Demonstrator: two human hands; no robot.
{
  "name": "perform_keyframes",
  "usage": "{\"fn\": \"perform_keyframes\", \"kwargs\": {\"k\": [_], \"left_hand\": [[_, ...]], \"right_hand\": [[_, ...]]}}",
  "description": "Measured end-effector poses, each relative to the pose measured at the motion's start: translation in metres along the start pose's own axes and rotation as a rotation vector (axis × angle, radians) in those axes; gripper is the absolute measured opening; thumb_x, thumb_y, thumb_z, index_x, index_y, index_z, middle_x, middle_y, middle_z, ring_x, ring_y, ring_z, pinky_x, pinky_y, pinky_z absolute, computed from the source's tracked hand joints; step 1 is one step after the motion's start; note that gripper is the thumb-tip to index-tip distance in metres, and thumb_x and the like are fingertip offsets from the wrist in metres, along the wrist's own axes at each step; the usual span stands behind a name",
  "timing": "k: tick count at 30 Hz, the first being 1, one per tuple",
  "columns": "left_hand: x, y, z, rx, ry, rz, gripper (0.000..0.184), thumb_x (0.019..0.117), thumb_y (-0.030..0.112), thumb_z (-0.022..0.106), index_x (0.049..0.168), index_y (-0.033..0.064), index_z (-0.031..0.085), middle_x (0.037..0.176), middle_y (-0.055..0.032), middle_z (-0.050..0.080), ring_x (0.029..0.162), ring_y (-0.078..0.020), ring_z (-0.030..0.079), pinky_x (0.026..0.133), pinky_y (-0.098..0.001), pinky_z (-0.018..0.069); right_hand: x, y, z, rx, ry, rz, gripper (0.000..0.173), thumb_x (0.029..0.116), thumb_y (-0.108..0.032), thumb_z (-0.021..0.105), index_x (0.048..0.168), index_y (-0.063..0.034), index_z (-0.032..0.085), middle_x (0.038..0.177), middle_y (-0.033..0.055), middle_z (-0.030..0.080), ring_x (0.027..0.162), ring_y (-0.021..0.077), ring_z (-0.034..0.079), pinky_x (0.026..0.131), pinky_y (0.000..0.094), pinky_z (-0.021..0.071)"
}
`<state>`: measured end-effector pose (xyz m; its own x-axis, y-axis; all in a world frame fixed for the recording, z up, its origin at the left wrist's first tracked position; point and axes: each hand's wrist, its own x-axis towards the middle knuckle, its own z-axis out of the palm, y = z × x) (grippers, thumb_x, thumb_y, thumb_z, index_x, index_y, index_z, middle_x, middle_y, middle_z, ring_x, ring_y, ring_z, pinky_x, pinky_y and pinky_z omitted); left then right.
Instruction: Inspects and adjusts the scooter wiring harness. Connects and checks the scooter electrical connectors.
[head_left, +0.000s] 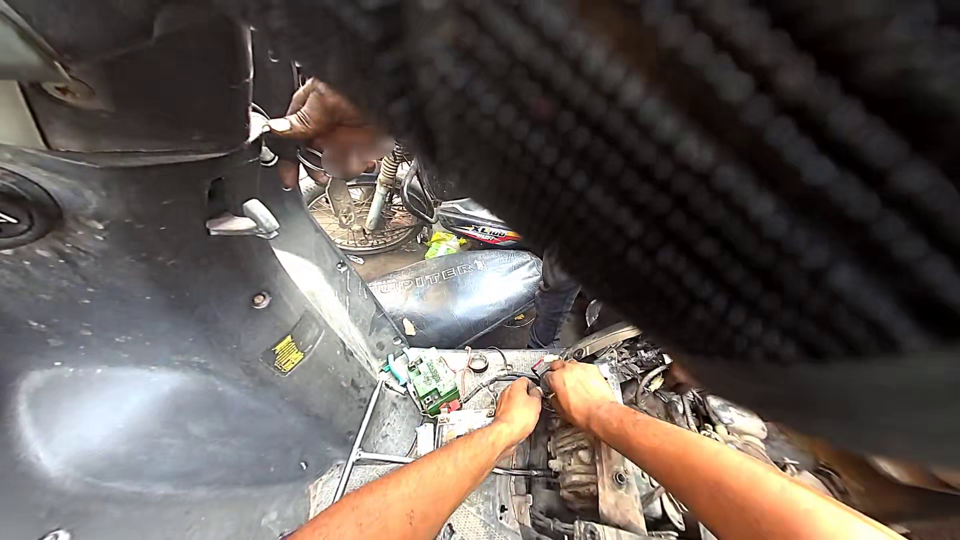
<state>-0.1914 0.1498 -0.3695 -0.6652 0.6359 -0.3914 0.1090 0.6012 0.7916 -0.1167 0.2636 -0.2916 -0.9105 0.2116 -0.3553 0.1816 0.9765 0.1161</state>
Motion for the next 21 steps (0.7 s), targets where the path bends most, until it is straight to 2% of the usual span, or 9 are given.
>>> {"fn": "perform_keyframes", "kwargs": {"k": [2, 5, 6, 8, 11, 14, 16, 19, 21], "left_hand": [[0.009, -0.004, 0.004, -0.164, -0.024, -0.003, 0.039, 0.1067, 0.035, 0.045, 0.121, 0.006, 0.066, 0.121, -0.0165, 0.068, 0.118, -0.029, 0.063, 0.103, -0.0533, 0.0493], [0.01, -0.006, 0.011, -0.348, -0.097, 0.043, 0.044, 0.1109, 0.035, 0.038, 0.133, 0.007, 0.063, 0.137, -0.0145, 0.063, 0.132, -0.0239, 0.056, 0.112, -0.049, 0.0439], [0.008, -0.008, 0.013, -0.37, -0.109, 0.062, 0.045, 0.1116, 0.033, 0.036, 0.133, 0.0066, 0.064, 0.138, -0.014, 0.063, 0.133, -0.0229, 0.056, 0.113, -0.0479, 0.0431], [0.008, -0.012, 0.015, -0.346, -0.115, 0.085, 0.046, 0.112, 0.034, 0.035, 0.126, 0.0055, 0.068, 0.131, -0.0144, 0.066, 0.128, -0.0231, 0.059, 0.11, -0.0479, 0.0451], [0.008, -0.011, 0.019, -0.158, -0.105, 0.031, 0.047, 0.1104, 0.039, 0.036, 0.126, 0.0078, 0.067, 0.127, -0.0154, 0.067, 0.125, -0.0271, 0.062, 0.107, -0.0534, 0.048], [0.007, 0.005, 0.021, -0.027, -0.044, -0.091, 0.037, 0.1034, 0.034, 0.049, 0.118, 0.0084, 0.071, 0.122, -0.0157, 0.07, 0.119, -0.0306, 0.064, 0.101, -0.0567, 0.0503], [0.009, 0.011, 0.022, -0.009, -0.026, -0.145, 0.036, 0.1012, 0.034, 0.054, 0.115, 0.0057, 0.071, 0.121, -0.0176, 0.07, 0.118, -0.0328, 0.065, 0.1, -0.0573, 0.0507], [0.016, 0.008, 0.031, -0.13, 0.03, -0.215, 0.037, 0.0993, 0.035, 0.058, 0.115, 0.0042, 0.071, 0.12, -0.0176, 0.07, 0.118, -0.0321, 0.065, 0.1, -0.056, 0.0514], [0.018, 0.007, 0.041, -0.34, 0.089, -0.246, 0.035, 0.1003, 0.033, 0.061, 0.113, 0.0022, 0.071, 0.117, -0.0189, 0.07, 0.114, -0.0323, 0.066, 0.098, -0.0548, 0.0521]], "right_hand": [[0.003, 0.003, 0.003, -0.014, 0.017, -0.051, 0.022, 0.0959, -0.017, 0.06, 0.113, -0.0082, 0.07, 0.123, 0.0129, 0.067, 0.115, 0.0341, 0.065, 0.091, 0.055, 0.0546], [0.006, 0.006, 0.007, -0.031, 0.03, -0.091, 0.022, 0.0951, -0.015, 0.06, 0.114, -0.0075, 0.069, 0.125, 0.0128, 0.067, 0.115, 0.0344, 0.065, 0.09, 0.0553, 0.0551], [0.006, 0.006, 0.008, -0.033, 0.024, -0.09, 0.022, 0.0953, -0.015, 0.06, 0.114, -0.0079, 0.069, 0.125, 0.012, 0.067, 0.115, 0.0337, 0.065, 0.091, 0.0546, 0.055], [0.005, 0.006, 0.008, -0.03, 0.009, -0.087, 0.023, 0.0948, -0.016, 0.061, 0.115, -0.0082, 0.069, 0.127, 0.0118, 0.066, 0.115, 0.0341, 0.065, 0.09, 0.0553, 0.055], [0.004, 0.004, 0.008, -0.04, -0.005, -0.118, 0.022, 0.0931, -0.014, 0.063, 0.113, -0.0081, 0.069, 0.125, 0.0119, 0.066, 0.112, 0.0343, 0.066, 0.087, 0.0564, 0.0556], [0.003, 0.004, 0.008, -0.051, -0.011, -0.147, 0.022, 0.091, -0.012, 0.064, 0.112, -0.0083, 0.07, 0.123, 0.0112, 0.067, 0.11, 0.0337, 0.067, 0.086, 0.0566, 0.0561], [0.003, 0.007, 0.005, -0.043, -0.047, -0.153, 0.024, 0.0891, -0.015, 0.068, 0.112, -0.0089, 0.07, 0.122, 0.0114, 0.068, 0.112, 0.0336, 0.067, 0.088, 0.0578, 0.0555], [0.005, 0.01, 0.001, -0.054, -0.104, -0.171, 0.025, 0.0883, -0.02, 0.071, 0.111, -0.009, 0.07, 0.12, 0.013, 0.069, 0.114, 0.0349, 0.066, 0.09, 0.0594, 0.0541], [0.006, 0.011, -0.001, -0.074, -0.124, -0.17, 0.024, 0.0878, -0.021, 0.071, 0.109, -0.0083, 0.07, 0.117, 0.0138, 0.069, 0.112, 0.0354, 0.066, 0.089, 0.0598, 0.0543]]}}
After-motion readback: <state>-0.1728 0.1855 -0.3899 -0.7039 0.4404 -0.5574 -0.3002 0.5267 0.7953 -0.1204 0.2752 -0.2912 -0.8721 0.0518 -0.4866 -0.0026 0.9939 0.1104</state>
